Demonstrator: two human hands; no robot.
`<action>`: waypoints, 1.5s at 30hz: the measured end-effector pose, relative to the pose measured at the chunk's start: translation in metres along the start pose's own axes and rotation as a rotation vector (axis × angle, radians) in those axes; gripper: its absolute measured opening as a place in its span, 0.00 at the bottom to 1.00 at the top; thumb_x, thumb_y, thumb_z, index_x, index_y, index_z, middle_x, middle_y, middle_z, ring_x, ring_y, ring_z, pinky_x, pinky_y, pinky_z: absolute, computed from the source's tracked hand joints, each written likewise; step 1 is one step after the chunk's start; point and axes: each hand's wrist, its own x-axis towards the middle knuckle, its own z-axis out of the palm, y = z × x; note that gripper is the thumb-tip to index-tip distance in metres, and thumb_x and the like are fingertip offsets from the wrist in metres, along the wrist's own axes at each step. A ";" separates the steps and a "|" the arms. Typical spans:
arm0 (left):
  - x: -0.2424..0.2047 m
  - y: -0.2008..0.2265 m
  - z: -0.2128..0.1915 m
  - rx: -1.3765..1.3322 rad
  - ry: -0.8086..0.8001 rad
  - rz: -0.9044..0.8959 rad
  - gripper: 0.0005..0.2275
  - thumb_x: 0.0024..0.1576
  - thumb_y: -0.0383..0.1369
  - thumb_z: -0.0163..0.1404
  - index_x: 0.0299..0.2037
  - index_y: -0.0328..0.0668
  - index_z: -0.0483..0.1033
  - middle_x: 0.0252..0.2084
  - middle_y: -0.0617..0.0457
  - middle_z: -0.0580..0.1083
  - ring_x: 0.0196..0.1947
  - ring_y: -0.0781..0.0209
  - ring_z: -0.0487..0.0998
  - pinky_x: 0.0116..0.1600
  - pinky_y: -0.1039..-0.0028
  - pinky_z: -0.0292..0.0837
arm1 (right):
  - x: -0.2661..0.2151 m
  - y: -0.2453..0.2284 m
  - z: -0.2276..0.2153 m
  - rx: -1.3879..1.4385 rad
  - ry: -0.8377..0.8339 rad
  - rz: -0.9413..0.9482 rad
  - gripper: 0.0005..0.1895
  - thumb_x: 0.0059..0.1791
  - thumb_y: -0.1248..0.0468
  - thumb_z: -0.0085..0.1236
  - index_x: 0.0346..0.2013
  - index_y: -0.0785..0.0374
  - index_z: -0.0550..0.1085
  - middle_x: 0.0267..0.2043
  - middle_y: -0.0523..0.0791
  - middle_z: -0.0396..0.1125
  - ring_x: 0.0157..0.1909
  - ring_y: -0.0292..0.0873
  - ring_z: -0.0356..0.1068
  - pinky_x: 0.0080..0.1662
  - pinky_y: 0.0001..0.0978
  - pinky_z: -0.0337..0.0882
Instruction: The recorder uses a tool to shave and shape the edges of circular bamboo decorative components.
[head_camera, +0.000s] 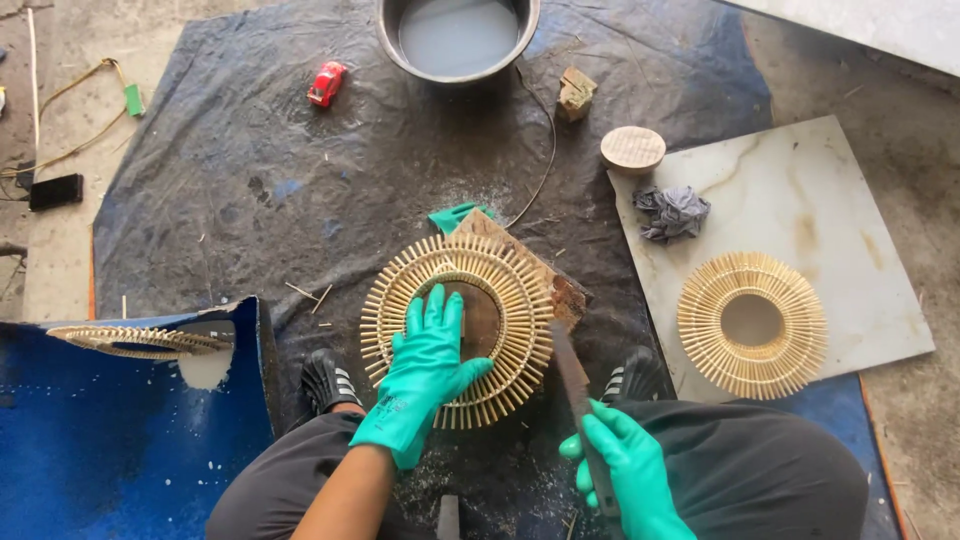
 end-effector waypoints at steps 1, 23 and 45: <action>-0.001 -0.004 0.002 0.011 -0.006 0.026 0.50 0.48 0.54 0.63 0.75 0.48 0.43 0.79 0.47 0.38 0.78 0.38 0.35 0.73 0.37 0.43 | 0.000 0.001 0.000 0.008 0.008 -0.004 0.24 0.51 0.57 0.55 0.61 0.60 0.71 0.28 0.49 0.74 0.17 0.40 0.64 0.19 0.32 0.64; -0.005 -0.009 0.009 -0.006 -0.019 0.084 0.48 0.47 0.51 0.63 0.75 0.55 0.44 0.79 0.54 0.39 0.78 0.38 0.32 0.72 0.32 0.36 | 0.003 0.012 -0.005 -0.004 0.022 0.003 0.22 0.53 0.56 0.54 0.60 0.61 0.72 0.28 0.49 0.74 0.18 0.40 0.65 0.20 0.32 0.64; 0.002 -0.105 0.030 -1.117 0.269 -0.224 0.19 0.59 0.29 0.48 0.61 0.43 0.70 0.57 0.53 0.75 0.49 0.60 0.80 0.48 0.66 0.79 | 0.214 -0.013 0.021 -0.983 0.157 -0.681 0.35 0.48 0.59 0.62 0.69 0.55 0.64 0.57 0.58 0.69 0.55 0.57 0.71 0.53 0.45 0.70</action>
